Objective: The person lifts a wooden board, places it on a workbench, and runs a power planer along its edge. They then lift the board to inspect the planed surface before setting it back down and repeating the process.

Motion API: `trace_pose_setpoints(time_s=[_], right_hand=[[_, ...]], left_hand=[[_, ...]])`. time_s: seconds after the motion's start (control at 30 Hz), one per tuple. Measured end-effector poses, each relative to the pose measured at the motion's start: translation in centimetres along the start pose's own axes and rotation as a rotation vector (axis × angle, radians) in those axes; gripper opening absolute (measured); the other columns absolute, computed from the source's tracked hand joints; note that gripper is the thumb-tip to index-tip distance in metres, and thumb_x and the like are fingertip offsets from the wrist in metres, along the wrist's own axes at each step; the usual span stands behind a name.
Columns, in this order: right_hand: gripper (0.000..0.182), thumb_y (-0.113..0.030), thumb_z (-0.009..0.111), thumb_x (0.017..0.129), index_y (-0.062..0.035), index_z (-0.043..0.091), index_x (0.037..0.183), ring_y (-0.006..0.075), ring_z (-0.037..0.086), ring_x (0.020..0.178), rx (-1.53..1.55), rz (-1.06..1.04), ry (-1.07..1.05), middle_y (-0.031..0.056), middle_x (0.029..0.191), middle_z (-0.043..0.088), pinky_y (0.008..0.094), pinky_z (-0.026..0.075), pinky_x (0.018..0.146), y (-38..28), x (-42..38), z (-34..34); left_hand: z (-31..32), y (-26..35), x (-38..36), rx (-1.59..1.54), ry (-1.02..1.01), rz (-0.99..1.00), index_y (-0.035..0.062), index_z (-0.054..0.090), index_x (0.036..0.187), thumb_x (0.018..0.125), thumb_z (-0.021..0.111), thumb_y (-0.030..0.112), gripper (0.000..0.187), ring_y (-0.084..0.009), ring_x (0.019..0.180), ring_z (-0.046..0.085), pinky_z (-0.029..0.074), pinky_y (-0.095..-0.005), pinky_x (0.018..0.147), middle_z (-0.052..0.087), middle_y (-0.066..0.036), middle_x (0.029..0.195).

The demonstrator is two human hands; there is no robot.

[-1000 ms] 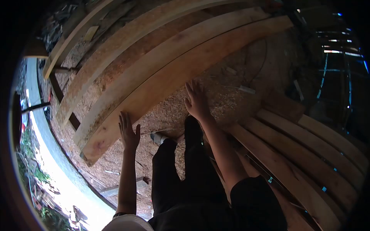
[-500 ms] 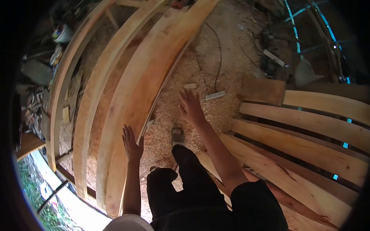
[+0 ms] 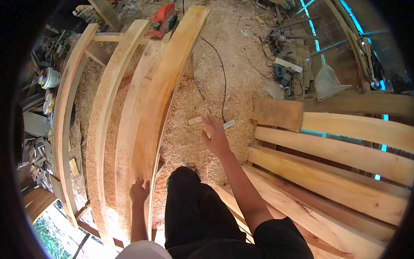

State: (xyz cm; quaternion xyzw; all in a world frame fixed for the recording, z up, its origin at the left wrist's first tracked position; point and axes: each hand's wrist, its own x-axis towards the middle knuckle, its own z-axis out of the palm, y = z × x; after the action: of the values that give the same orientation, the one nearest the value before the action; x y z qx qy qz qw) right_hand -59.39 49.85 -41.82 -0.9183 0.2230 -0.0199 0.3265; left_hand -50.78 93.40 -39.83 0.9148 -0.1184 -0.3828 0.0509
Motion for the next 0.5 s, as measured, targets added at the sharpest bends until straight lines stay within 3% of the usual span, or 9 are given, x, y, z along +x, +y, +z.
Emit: trace_pose_setpoints(time_s=[0.03,0.1,0.17,0.2,0.27,0.33,0.4,0.5], right_hand=[[0.057,-0.017,0.069,0.104,-0.0142,0.053,0.159,0.0394,0.040,0.155,0.071,0.002,0.016,0.0165,0.165,0.049,0.0542,0.033,0.128,0.5,1.2,-0.1],[0.057,-0.016,0.069,0.103,-0.0130,0.055,0.158,0.0393,0.042,0.154,0.148,0.014,0.016,0.0168,0.164,0.050,0.0521,0.034,0.127,1.4,3.8,-0.3],[0.056,-0.018,0.071,0.102,-0.0115,0.057,0.155,0.0402,0.045,0.152,0.131,-0.002,0.000,0.0183,0.162,0.052,0.0485,0.035,0.127,2.7,9.2,-0.7],[0.056,-0.018,0.071,0.102,-0.0115,0.057,0.155,0.0402,0.045,0.152,0.133,0.002,-0.001,0.0183,0.162,0.052,0.0485,0.035,0.127,3.3,11.7,-0.7],[0.054,-0.021,0.070,0.101,-0.0084,0.059,0.152,0.0434,0.049,0.147,0.222,-0.021,0.063,0.0210,0.158,0.055,0.0636,0.031,0.125,4.4,17.4,-0.8],[0.057,-0.023,0.070,0.101,-0.0087,0.057,0.154,0.0438,0.047,0.149,0.161,-0.058,0.099,0.0218,0.160,0.052,0.0646,0.029,0.125,5.3,25.0,-1.8],[0.060,-0.025,0.071,0.101,-0.0090,0.054,0.156,0.0441,0.044,0.152,0.107,-0.084,0.063,0.0226,0.162,0.050,0.0657,0.028,0.126,5.9,30.7,-2.7],[0.067,-0.030,0.071,0.102,-0.0095,0.048,0.161,0.0450,0.038,0.156,-0.038,-0.134,0.082,0.0248,0.167,0.042,0.0666,0.026,0.127,5.9,40.5,-4.5]], left_hand=[[-3.4,2.1,0.9,0.010,-0.205,-0.147,-0.0075,0.063,0.143,0.107,0.059,0.042,0.062,-0.0447,0.144,0.055,0.044,-0.0496,0.121,0.057,-0.032,0.153],[-5.4,4.5,3.0,-0.035,-0.211,-0.239,-0.0053,0.066,0.141,0.107,0.061,0.038,0.055,-0.0408,0.141,0.059,0.044,-0.0496,0.121,0.062,-0.029,0.149],[-3.8,4.5,8.0,-0.088,0.403,0.186,-0.0042,0.065,0.143,0.106,0.062,0.033,0.053,-0.0416,0.143,0.057,0.041,-0.0522,0.122,0.060,-0.029,0.151],[-5.1,6.4,10.1,-0.074,0.426,0.283,-0.0033,0.058,0.150,0.106,0.062,0.029,0.056,-0.0450,0.150,0.049,0.037,-0.0549,0.125,0.052,-0.029,0.160],[-6.5,10.2,14.6,-0.073,0.445,0.360,-0.0029,0.054,0.154,0.105,0.062,0.029,0.059,-0.0466,0.153,0.043,0.035,-0.0555,0.126,0.045,-0.029,0.165],[-9.2,15.4,20.4,-0.084,0.485,0.441,-0.0025,0.049,0.158,0.105,0.062,0.029,0.063,-0.0482,0.157,0.037,0.033,-0.0560,0.128,0.039,-0.028,0.169],[-11.6,20.8,23.9,-0.132,0.381,0.486,-0.0010,0.043,0.163,0.104,0.063,0.027,0.067,-0.0490,0.161,0.028,0.029,-0.0559,0.130,0.029,-0.026,0.175],[-14.6,26.6,27.3,-0.121,0.318,0.482,0.0003,0.040,0.164,0.103,0.065,0.026,0.071,-0.0477,0.162,0.026,0.028,-0.0552,0.131,0.026,-0.025,0.176]])
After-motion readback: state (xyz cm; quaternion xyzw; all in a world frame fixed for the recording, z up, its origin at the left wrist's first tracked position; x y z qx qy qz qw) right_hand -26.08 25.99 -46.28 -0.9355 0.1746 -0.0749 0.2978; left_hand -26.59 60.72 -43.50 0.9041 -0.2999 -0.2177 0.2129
